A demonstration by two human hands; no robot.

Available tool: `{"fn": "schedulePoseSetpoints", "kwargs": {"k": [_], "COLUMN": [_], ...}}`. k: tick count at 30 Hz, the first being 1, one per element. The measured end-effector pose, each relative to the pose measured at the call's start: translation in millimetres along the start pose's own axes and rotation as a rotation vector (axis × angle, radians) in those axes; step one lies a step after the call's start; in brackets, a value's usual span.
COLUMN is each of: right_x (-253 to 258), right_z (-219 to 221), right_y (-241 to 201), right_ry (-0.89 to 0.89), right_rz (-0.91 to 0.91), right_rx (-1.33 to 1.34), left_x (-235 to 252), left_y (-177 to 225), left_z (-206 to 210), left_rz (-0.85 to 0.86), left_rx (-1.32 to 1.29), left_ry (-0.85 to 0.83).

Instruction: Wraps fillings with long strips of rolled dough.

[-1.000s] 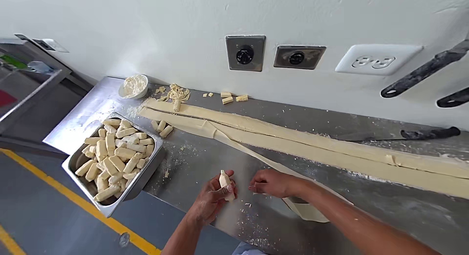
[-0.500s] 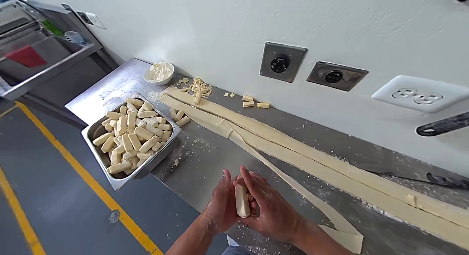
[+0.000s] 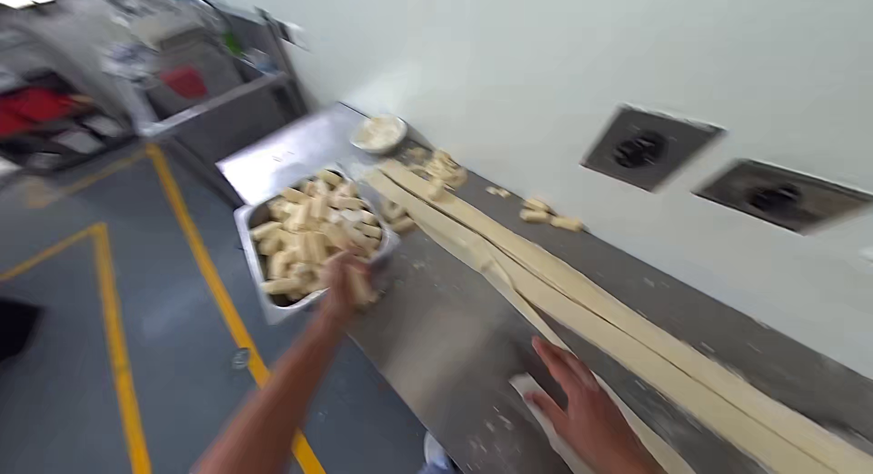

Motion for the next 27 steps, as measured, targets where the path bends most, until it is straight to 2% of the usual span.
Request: {"fn": "schedulePoseSetpoints", "kwargs": {"k": [1, 2, 4, 7, 9, 10, 12, 14, 16, 17, 18, 19, 21, 22, 24, 27], "right_x": [-8.6, -18.0, -29.3, -26.9, -24.9, -24.8, -22.2, -21.1, -20.4, -20.9, -21.8, -21.9, -20.0, -18.0, -11.7, 10.1], "right_z": [-9.9, -14.5, -10.5, 10.7, 20.4, 22.0, 18.8, 5.6, -18.7, -30.3, -39.8, -46.7, -54.0, -54.2, -49.7, -36.0], "right_y": [25.0, 45.7, 67.3, 66.7, 67.1, 68.6, 66.3, 54.6, 35.6, 25.1, 12.6, -0.6, -26.8, -38.0, -51.7, -47.5], "right_ry": [0.013, -0.016, -0.132, -0.24, -0.292, -0.324, -0.333, -0.218, -0.027, 0.045, 0.098, 0.138, 0.172, 0.153, 0.07, -0.183], "right_rz": [0.119, 0.235, 0.371, 0.429, 0.474, 0.493, 0.458, 0.357, 0.27, 0.253, 0.244, 0.231, 0.206, 0.201, 0.207, 0.308], "right_rx": [-0.042, -0.06, -0.087, -0.109, -0.11, -0.094, 0.006, 0.206, 0.438, 0.525, 0.581, 0.612, 0.628, 0.628, 0.573, 0.47], "left_x": [30.0, 60.3, 102.4, 88.1, 72.9, 70.2, 73.5, 67.8, 28.4, -1.0, -34.6, -71.1, -155.2, -190.6, -233.3, -246.9], "left_y": [13.9, 19.3, 10.6, 28.8, 38.3, 37.3, 26.7, 21.8, 40.2, 42.9, 34.5, 16.8, -14.3, -23.0, -31.1, -36.0], "left_z": [-34.8, -63.3, -96.8, -90.9, -79.5, -74.8, -76.8, -79.7, -49.2, -19.3, 18.2, 62.9, 150.7, 178.4, 203.8, 200.4], "left_rz": [0.07, 0.063, -0.047, -0.259, -0.26, -0.211, 0.009, 0.22, 0.414, 0.497, 0.528, 0.492, 0.35, 0.309, 0.214, 0.109], "left_rx": [0.23, 0.423, 0.709, 0.923, 0.972, 0.981, 0.985, 0.944, 0.844, 0.742, 0.617, 0.461, 0.159, 0.049, -0.115, -0.119], "left_ry": [0.126, 0.207, 0.255, 0.208, 0.165, 0.15, 0.149, 0.198, 0.179, 0.091, -0.084, -0.348, -0.874, -0.974, -0.96, -0.821]}}
Point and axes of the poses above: each hand's wrist, its own x-axis towards the middle knuckle, its own z-axis out of the palm, y = z × x, the point moved 9 cm from there along x, towards the middle knuckle, and after that the axes turned 9 degrees about x, right-handed, at the moved point
